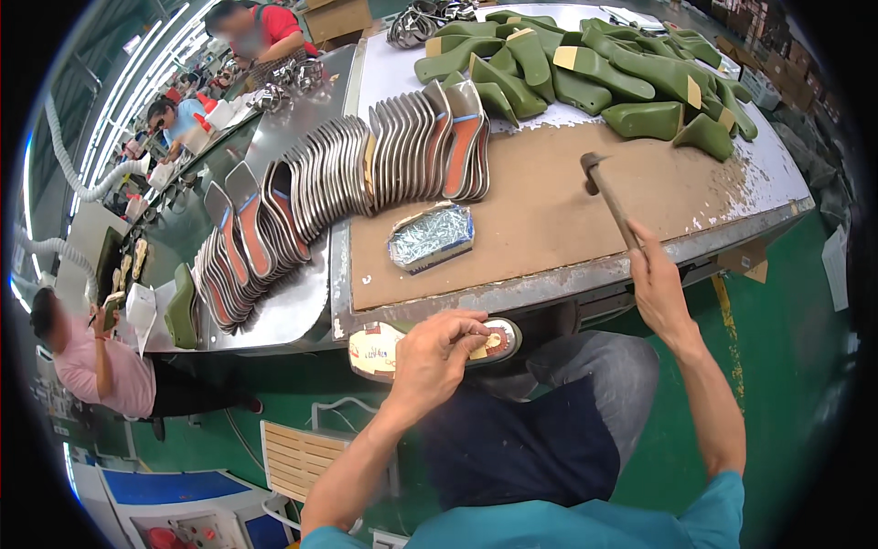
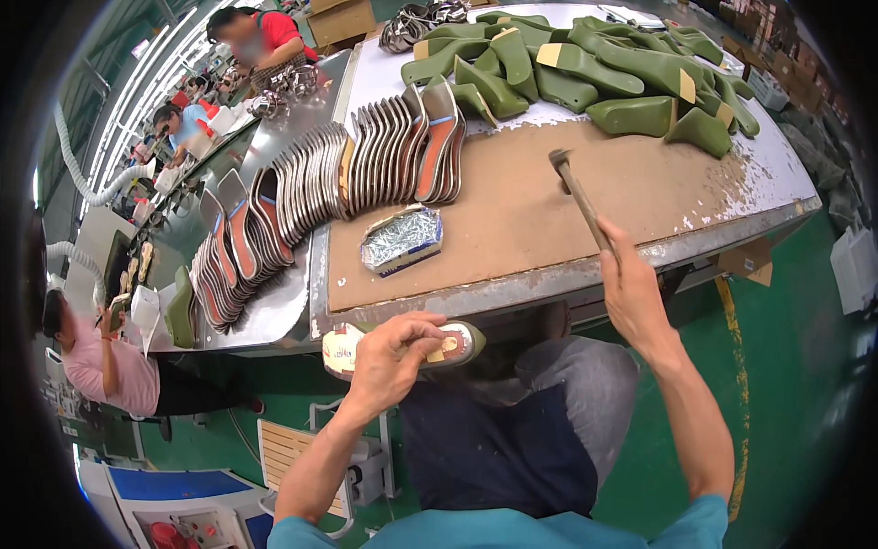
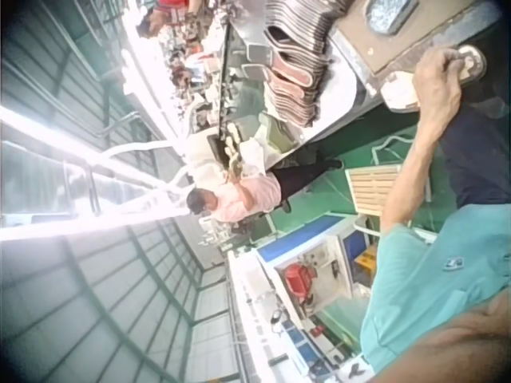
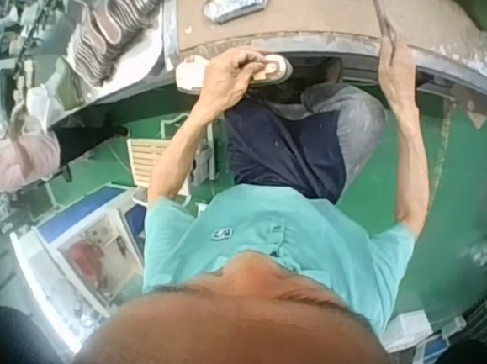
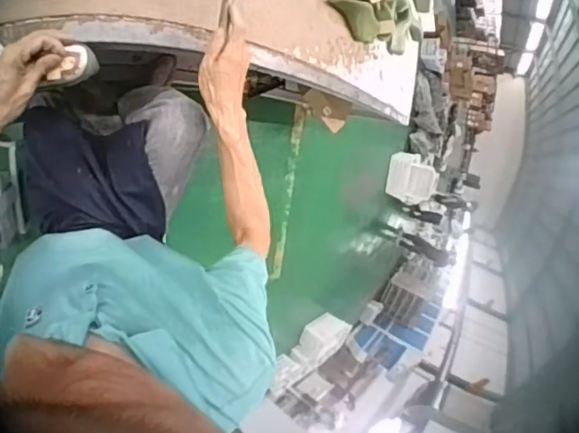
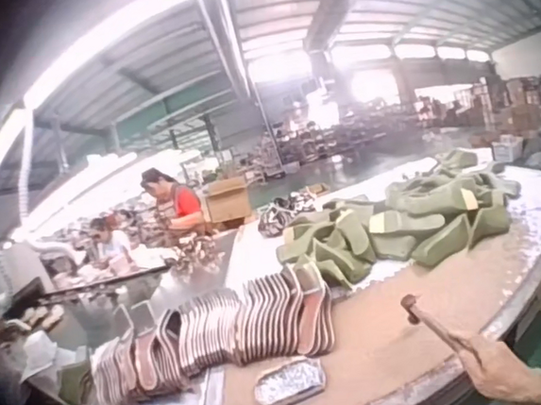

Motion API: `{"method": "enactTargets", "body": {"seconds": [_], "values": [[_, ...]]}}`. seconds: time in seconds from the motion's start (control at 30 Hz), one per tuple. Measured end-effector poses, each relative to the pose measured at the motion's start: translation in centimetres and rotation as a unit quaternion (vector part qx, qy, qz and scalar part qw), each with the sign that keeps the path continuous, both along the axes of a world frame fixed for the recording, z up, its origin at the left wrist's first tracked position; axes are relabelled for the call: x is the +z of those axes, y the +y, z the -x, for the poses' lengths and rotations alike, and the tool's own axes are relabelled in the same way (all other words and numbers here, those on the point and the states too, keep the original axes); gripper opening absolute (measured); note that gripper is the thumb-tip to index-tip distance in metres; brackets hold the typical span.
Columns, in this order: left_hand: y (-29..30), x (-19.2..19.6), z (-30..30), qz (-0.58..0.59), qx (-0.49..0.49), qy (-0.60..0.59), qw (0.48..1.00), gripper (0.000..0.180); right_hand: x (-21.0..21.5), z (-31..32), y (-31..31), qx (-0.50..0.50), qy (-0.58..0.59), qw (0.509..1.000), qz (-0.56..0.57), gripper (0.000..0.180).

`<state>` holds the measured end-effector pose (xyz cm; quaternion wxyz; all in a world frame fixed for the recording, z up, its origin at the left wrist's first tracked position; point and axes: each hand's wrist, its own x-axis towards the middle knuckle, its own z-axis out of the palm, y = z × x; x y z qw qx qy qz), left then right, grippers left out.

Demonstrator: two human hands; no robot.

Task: The person assembles green slipper uppers with insoles by hand. They place a small wooden block on the heel area of the slipper and use a hammer to tap the block, securing the insole to the upper. The finished slipper is then placed on a stack of completed units.

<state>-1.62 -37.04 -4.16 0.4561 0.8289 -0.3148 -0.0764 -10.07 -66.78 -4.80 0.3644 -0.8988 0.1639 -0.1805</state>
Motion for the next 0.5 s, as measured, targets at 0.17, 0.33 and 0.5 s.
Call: {"method": "enactTargets", "body": {"seconds": [0.17, 0.33, 0.5], "values": [[-0.1, -0.3, -0.1, 0.008, -0.018, -0.038, 0.999, 0.008, 1.9, 4.2, 3.7, 0.049, -0.040, 0.992, -0.105, 0.040], [-0.3, -0.4, -0.1, 0.007, -0.031, -0.078, 0.996, 0.008, 4.8, 6.7, 5.6, 0.153, -0.065, 0.985, -0.049, 0.043], [0.1, -1.4, 0.1, 0.019, -0.007, -0.126, 0.992, 0.009, 8.2, 8.1, 7.0, 0.247, -0.155, 0.956, -0.014, 0.044]]}}
